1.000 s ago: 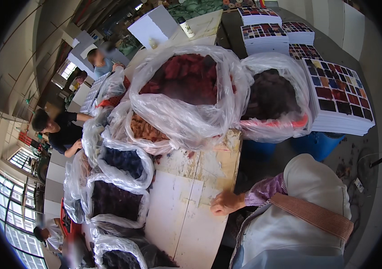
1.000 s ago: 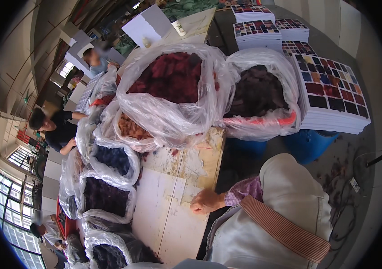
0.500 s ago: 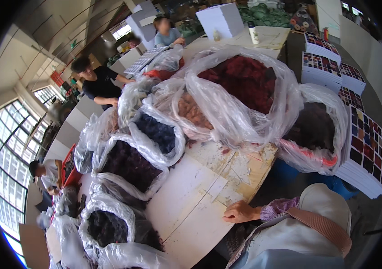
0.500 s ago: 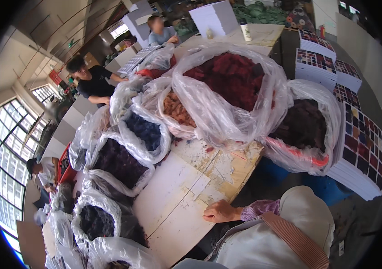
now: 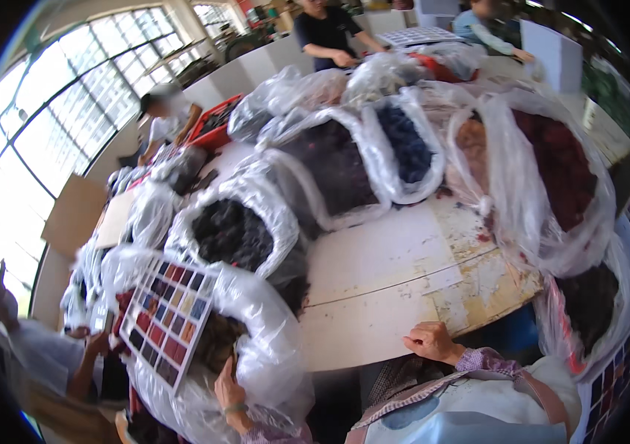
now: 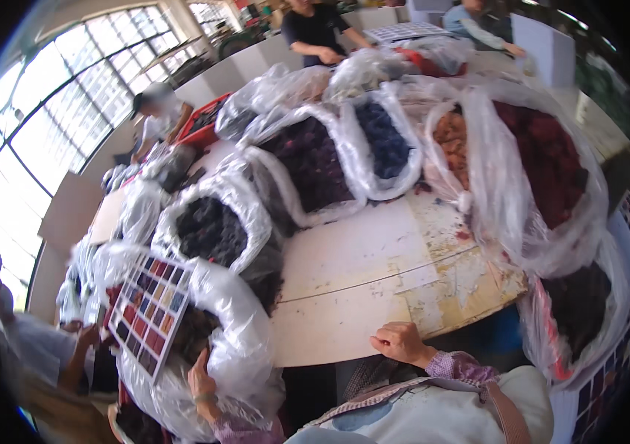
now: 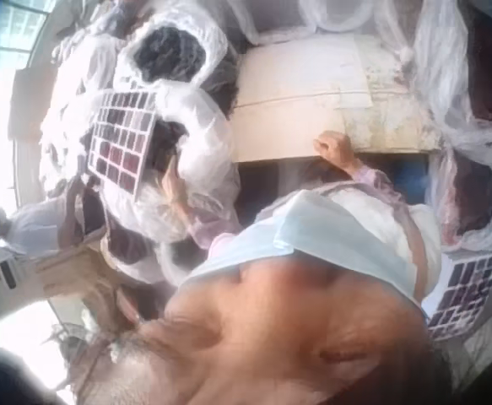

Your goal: Sorting various material samples from large bags into a categorized sample display tray.

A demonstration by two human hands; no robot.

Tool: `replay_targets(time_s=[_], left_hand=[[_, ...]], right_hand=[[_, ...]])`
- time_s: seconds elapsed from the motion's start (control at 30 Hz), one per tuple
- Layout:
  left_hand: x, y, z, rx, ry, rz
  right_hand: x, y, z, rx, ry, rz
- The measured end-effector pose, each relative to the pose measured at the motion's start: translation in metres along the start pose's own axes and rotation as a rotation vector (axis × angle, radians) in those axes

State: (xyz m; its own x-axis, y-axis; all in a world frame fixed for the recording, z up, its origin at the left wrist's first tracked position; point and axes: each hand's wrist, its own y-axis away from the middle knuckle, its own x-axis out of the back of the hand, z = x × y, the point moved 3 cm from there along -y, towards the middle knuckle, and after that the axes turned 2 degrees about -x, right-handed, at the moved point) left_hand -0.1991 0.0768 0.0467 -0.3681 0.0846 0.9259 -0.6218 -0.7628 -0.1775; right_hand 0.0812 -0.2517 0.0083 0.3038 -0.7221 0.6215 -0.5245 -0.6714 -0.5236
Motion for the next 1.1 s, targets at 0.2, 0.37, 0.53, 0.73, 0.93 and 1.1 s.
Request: replay_targets(time_s=[0.2,0.37,0.53,0.73,0.93,1.1], left_hand=[[0.026,-0.003,0.003,0.168,0.118,0.262],[0.06,0.014,-0.05,0.381,0.196,0.842],[0.075,0.001,-0.129,0.739,0.103,0.84],[0.051,-0.008,-0.222,0.767,0.135,0.566],[0.099,-0.019,-0.144,0.69,1.522,0.675],[0.073,-0.021,-0.039,0.472,1.695,0.679]], right_hand=[[-0.015,0.002,0.005,-0.043,-0.038,-0.106],[-0.024,-0.006,-0.007,0.005,-0.067,-0.117],[-0.026,-0.017,-0.017,0.014,-0.099,-0.125],[-0.026,-0.03,-0.031,0.021,-0.188,-0.12],[-0.05,-0.066,-0.065,-0.026,-0.414,-0.352],[-0.115,-0.122,-0.108,-0.441,-1.146,-0.91]])
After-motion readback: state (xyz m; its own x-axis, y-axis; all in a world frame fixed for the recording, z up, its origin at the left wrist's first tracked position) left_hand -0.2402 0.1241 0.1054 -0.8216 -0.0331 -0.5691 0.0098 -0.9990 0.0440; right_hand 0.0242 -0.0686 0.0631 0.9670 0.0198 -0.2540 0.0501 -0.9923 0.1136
